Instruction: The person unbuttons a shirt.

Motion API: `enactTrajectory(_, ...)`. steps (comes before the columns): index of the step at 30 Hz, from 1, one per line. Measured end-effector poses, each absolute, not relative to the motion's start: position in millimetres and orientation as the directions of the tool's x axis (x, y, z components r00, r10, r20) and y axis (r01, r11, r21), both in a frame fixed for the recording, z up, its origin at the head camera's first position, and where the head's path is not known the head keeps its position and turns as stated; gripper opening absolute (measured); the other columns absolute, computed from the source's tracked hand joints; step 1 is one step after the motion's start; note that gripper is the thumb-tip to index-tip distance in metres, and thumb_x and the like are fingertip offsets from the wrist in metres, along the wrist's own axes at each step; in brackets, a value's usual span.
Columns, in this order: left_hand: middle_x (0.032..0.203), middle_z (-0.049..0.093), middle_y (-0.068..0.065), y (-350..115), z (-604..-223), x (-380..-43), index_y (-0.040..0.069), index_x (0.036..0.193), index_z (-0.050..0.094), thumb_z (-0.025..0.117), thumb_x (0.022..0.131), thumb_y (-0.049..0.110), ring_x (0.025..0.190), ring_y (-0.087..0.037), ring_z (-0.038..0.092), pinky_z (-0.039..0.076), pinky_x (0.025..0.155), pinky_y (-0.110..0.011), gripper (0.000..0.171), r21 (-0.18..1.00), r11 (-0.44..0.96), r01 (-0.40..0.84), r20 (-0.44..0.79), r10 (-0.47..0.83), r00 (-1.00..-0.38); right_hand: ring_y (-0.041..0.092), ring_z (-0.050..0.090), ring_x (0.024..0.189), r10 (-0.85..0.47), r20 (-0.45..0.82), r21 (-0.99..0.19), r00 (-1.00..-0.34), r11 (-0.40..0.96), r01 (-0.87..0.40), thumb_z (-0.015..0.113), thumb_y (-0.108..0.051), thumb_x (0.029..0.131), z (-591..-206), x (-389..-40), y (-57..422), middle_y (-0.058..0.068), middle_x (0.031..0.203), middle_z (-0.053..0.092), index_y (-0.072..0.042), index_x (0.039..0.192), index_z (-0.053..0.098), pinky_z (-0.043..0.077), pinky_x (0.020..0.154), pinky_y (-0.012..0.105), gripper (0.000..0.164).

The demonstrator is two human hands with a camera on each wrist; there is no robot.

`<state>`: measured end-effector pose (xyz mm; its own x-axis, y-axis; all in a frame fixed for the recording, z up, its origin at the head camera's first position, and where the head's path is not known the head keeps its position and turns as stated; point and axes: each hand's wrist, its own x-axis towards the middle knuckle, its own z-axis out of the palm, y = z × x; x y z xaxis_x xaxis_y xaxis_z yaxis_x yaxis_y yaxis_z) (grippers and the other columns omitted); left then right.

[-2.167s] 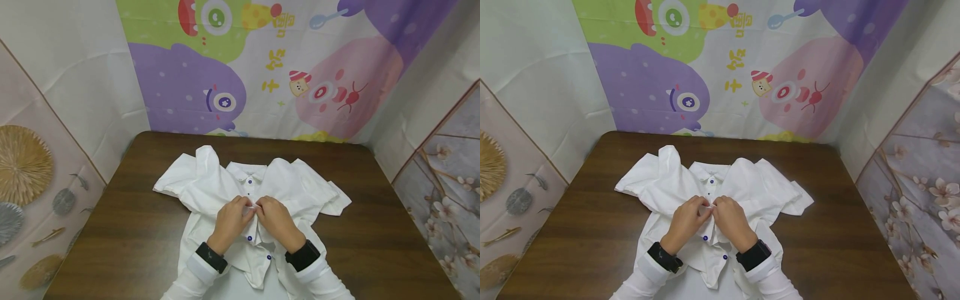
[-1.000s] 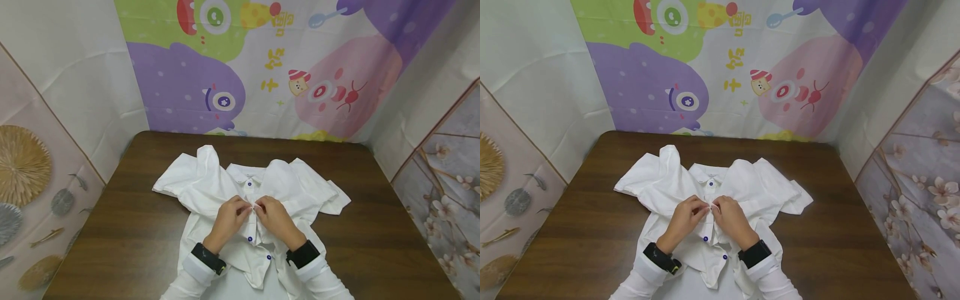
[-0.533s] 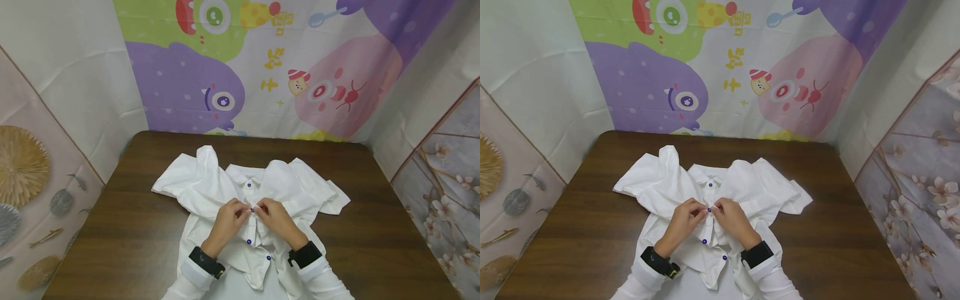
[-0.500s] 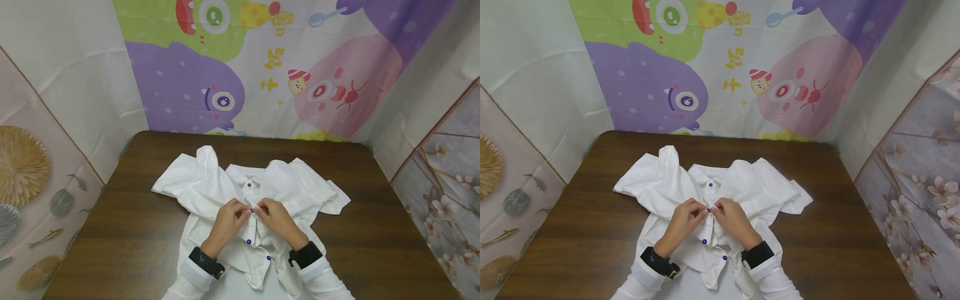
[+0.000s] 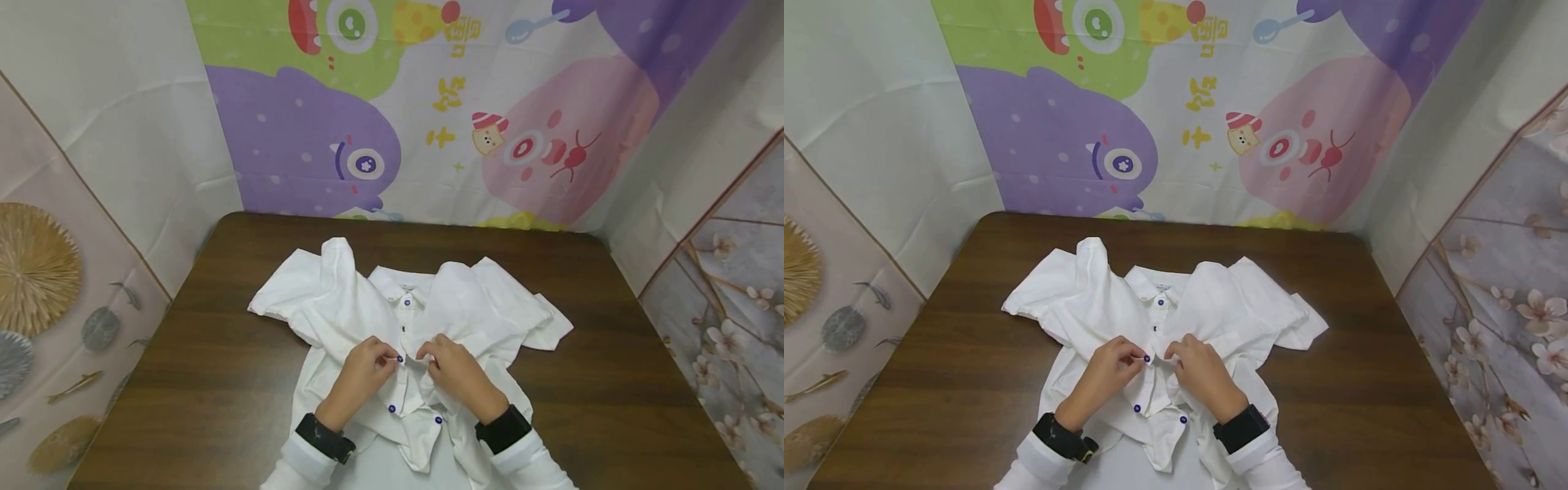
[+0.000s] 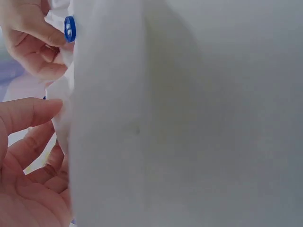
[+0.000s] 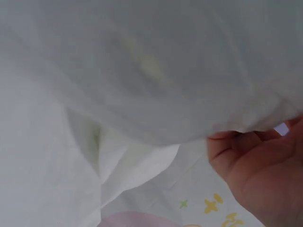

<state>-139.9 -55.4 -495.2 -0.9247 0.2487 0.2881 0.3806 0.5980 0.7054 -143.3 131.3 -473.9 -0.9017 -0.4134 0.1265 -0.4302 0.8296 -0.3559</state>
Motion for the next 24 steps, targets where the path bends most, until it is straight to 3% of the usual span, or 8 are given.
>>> enactTrajectory(3, 0.078, 0.057, -0.004, -55, -497, -137, 0.004, 0.081, 0.068, 0.067, 0.077, 0.002, 0.069, -0.017, 0.061, 0.049, 0.065, -0.023, 0.005, 0.722, 0.58, 0.377, 0.304, 0.223, -0.926, 0.014, 0.049, 0.063, -0.405, 0.109, -0.317, -0.908, 0.851, -0.418, 0.065, -0.011, 0.082, -474, -143, 130, -0.001, 0.077, 0.05, -0.011, 0.087, 0.063, 0.041, 0.062, 0.03, 0.006)
enactTrajectory(8, 0.082, 0.058, -0.004, -54, -497, -132, 0.005, 0.082, 0.068, 0.067, 0.078, 0.001, 0.072, -0.017, 0.062, 0.05, 0.066, -0.023, 0.006, 0.753, 0.541, 0.376, 0.337, 0.175, -0.925, 0.019, 0.05, 0.072, -0.375, 0.228, -0.268, -0.899, 0.863, -0.428, 0.069, -0.033, 0.082, -470, -149, 119, 0.002, 0.077, 0.048, -0.008, 0.091, 0.055, 0.039, 0.064, 0.032, 0.031)
enactTrajectory(11, 0.083, 0.058, -0.004, -53, -496, -131, 0.006, 0.082, 0.068, 0.068, 0.077, 0.001, 0.073, -0.016, 0.062, 0.05, 0.066, -0.023, 0.007, 0.765, 0.519, 0.382, 0.358, 0.151, -0.921, 0.022, 0.05, 0.075, -0.355, 0.3, -0.22, -0.886, 0.877, -0.426, 0.07, -0.038, 0.08, -469, -157, 108, 0.005, 0.079, 0.05, -0.005, 0.093, 0.058, 0.04, 0.064, 0.032, 0.037)
enactTrajectory(18, 0.082, 0.058, -0.004, -51, -494, -130, 0.005, 0.081, 0.068, 0.068, 0.076, 0.001, 0.072, -0.016, 0.061, 0.05, 0.066, -0.025, 0.006, 0.747, 0.534, 0.395, 0.378, 0.148, -0.914, 0.024, 0.051, 0.073, -0.332, 0.306, -0.031, -0.892, 0.933, -0.358, 0.073, -0.037, 0.076, -474, -173, 91, 0.007, 0.076, 0.055, -0.005, 0.079, 0.062, 0.039, 0.063, 0.034, 0.033)
enactTrajectory(24, 0.08, 0.057, -0.002, -50, -493, -129, 0.006, 0.081, 0.069, 0.067, 0.078, 0.003, 0.069, -0.013, 0.06, 0.049, 0.063, -0.022, 0.005, 0.725, 0.561, 0.399, 0.387, 0.149, -0.91, 0.024, 0.053, 0.071, -0.314, 0.301, -0.005, -0.9, 0.944, -0.331, 0.07, -0.022, 0.077, -475, -176, 92, 0.006, 0.073, 0.059, -0.007, 0.072, 0.064, 0.037, 0.061, 0.035, 0.017)
